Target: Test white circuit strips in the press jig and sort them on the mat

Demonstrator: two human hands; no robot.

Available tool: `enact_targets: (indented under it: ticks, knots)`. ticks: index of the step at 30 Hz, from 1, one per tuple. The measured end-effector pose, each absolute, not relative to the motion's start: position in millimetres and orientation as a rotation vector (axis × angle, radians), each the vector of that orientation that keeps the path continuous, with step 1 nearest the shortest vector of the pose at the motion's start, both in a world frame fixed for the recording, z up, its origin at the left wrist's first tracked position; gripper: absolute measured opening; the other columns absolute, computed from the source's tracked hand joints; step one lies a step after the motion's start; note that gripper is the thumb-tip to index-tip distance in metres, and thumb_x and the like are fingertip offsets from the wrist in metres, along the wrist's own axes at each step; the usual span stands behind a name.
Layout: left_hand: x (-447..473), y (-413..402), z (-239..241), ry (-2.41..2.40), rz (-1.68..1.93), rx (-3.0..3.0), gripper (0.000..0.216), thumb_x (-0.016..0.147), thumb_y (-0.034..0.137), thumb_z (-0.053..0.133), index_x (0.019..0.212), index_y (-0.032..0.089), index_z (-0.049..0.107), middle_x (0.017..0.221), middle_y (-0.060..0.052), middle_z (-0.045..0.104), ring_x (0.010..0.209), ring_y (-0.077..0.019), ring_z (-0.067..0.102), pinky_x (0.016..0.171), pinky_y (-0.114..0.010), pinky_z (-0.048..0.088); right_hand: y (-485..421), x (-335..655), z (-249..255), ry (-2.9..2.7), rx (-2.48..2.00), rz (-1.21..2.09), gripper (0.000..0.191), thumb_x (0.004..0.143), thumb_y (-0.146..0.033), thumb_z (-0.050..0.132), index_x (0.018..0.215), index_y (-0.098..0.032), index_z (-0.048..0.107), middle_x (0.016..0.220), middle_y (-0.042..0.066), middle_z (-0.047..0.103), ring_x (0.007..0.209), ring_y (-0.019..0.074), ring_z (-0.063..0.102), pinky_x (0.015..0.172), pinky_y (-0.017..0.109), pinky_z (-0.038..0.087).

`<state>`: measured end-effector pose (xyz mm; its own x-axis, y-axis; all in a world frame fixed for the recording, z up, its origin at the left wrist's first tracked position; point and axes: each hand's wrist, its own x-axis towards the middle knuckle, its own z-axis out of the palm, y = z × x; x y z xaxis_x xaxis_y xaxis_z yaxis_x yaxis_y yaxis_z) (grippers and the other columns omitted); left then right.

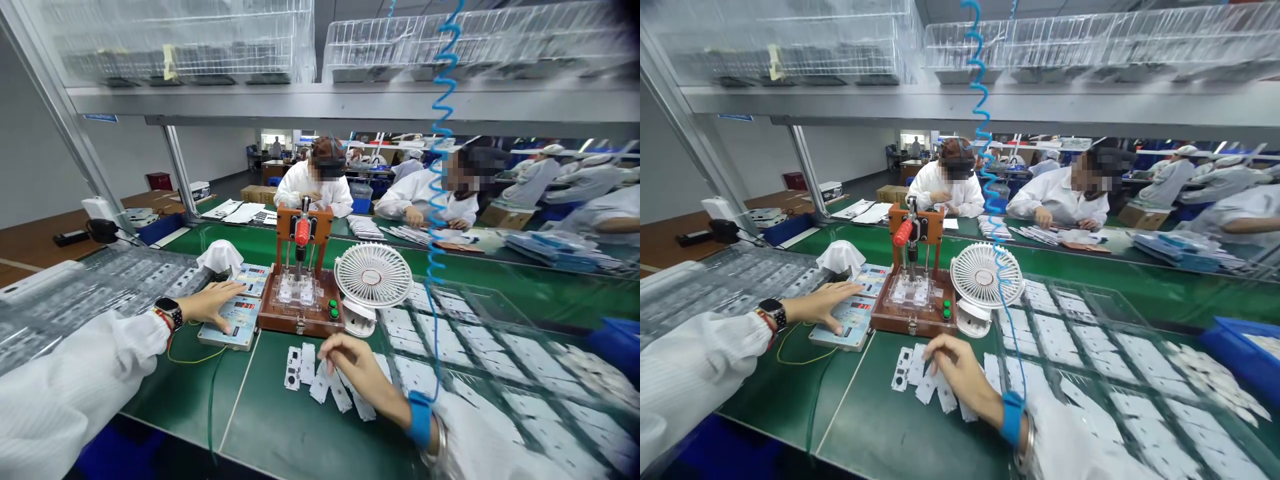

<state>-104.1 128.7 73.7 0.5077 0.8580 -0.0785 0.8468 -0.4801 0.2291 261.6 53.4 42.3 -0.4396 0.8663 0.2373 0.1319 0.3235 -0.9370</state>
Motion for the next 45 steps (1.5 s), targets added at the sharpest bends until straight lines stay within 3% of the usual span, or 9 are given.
enact_targets:
  ticks: [4, 9, 22, 26, 28, 31, 33, 38, 45]
  knots:
    - [-109.0, 128.8, 71.3, 1.445, 0.059, 2.429, 0.104, 0.064, 0.059, 0.076, 0.147, 0.020, 0.027, 0.152, -0.015, 0.025, 0.139, -0.0341, 0.024, 0.110, -0.042, 0.020, 46.4, 255.3, 28.9, -1.751, -0.905, 1.399, 0.022, 0.087, -0.033, 0.050, 0.078, -0.015, 0.061, 0.073, 0.003, 0.061, 0.061, 0.0121, 0.059, 0.062, 0.027, 0.048]
    - [-102.1, 127.4, 80.0, 1.409, 0.009, 2.374, 0.100, 0.064, 0.051, 0.079, 0.145, 0.022, 0.029, 0.150, -0.012, 0.031, 0.136, -0.0325, 0.031, 0.109, -0.038, 0.025, 57.5, 253.6, 22.7, -1.674, -0.876, 1.397, 0.030, 0.085, -0.044, 0.055, 0.079, -0.015, 0.062, 0.076, 0.005, 0.063, 0.063, 0.0137, 0.059, 0.063, 0.027, 0.048]
    - [-80.6, 124.7, 96.3, 1.555, -0.111, 2.524, 0.087, 0.062, 0.045, 0.082, 0.138, 0.026, 0.043, 0.143, -0.010, 0.044, 0.134, -0.0345, 0.035, 0.108, -0.043, 0.028, 61.1, 255.2, 31.4, -1.684, -0.881, 1.373, 0.029, 0.079, -0.043, 0.058, 0.075, -0.015, 0.063, 0.072, 0.006, 0.064, 0.060, 0.0146, 0.059, 0.061, 0.028, 0.048]
    - [-71.5, 86.1, 98.9, 1.763, -0.101, 2.583, 0.082, 0.071, 0.028, 0.076, 0.143, 0.023, 0.035, 0.147, -0.013, 0.037, 0.140, -0.0305, 0.024, 0.112, -0.044, 0.018, 65.6, 257.5, 22.3, -1.737, -0.877, 1.316, 0.029, 0.080, -0.044, 0.056, 0.076, -0.016, 0.064, 0.073, 0.007, 0.064, 0.061, 0.0154, 0.059, 0.061, 0.028, 0.049]
    - [-79.0, 51.8, 99.0, 2.116, -0.190, 2.482, 0.075, 0.073, 0.022, 0.073, 0.140, 0.022, 0.040, 0.146, -0.015, 0.039, 0.139, -0.0310, 0.025, 0.111, -0.045, 0.021, 68.4, 258.2, 17.1, -1.750, -0.877, 1.282, 0.032, 0.080, -0.048, 0.054, 0.075, -0.018, 0.065, 0.073, 0.007, 0.064, 0.060, 0.0158, 0.058, 0.059, 0.028, 0.049]
    - [-106.9, -9.2, 98.5, 2.655, -0.417, 2.012, 0.035, 0.076, 0.026, 0.066, 0.108, 0.011, 0.067, 0.112, -0.025, 0.064, 0.115, -0.0430, 0.052, 0.092, -0.054, 0.039, 70.7, 258.3, 13.1, -1.765, -0.868, 1.273, 0.035, 0.079, -0.051, 0.055, 0.075, -0.018, 0.065, 0.072, 0.007, 0.064, 0.059, 0.0169, 0.058, 0.058, 0.029, 0.049]
    - [-126.8, -46.1, 97.6, 2.755, -0.475, 1.788, 0.027, 0.081, 0.032, 0.058, 0.083, 0.009, 0.071, 0.084, -0.023, 0.069, 0.089, -0.0429, 0.063, 0.074, -0.053, 0.046, 71.4, 258.3, 11.8, -1.780, -0.862, 1.287, 0.034, 0.079, -0.051, 0.056, 0.076, -0.018, 0.065, 0.072, 0.008, 0.063, 0.060, 0.0175, 0.058, 0.058, 0.030, 0.049]
    - [-143.0, -87.5, 99.3, 2.748, -0.318, 1.902, 0.032, 0.089, 0.029, 0.041, 0.079, 0.016, 0.069, 0.094, -0.017, 0.069, 0.102, -0.0349, 0.059, 0.084, -0.044, 0.044, 75.1, 258.1, 4.7, -1.770, -0.833, 1.268, 0.036, 0.077, -0.052, 0.056, 0.074, -0.018, 0.065, 0.072, 0.007, 0.062, 0.058, 0.0173, 0.057, 0.057, 0.030, 0.049]
    - [-158.0, -97.6, 168.2, 2.981, 0.230, 1.848, 0.043, 0.097, 0.031, 0.028, 0.091, 0.008, 0.064, 0.089, -0.016, 0.063, 0.085, -0.0332, 0.062, 0.073, -0.043, 0.048, 72.3, 256.9, 10.8, -1.794, -0.832, 1.264, 0.033, 0.075, -0.050, 0.057, 0.074, -0.017, 0.064, 0.071, 0.007, 0.062, 0.058, 0.0179, 0.057, 0.058, 0.031, 0.047]
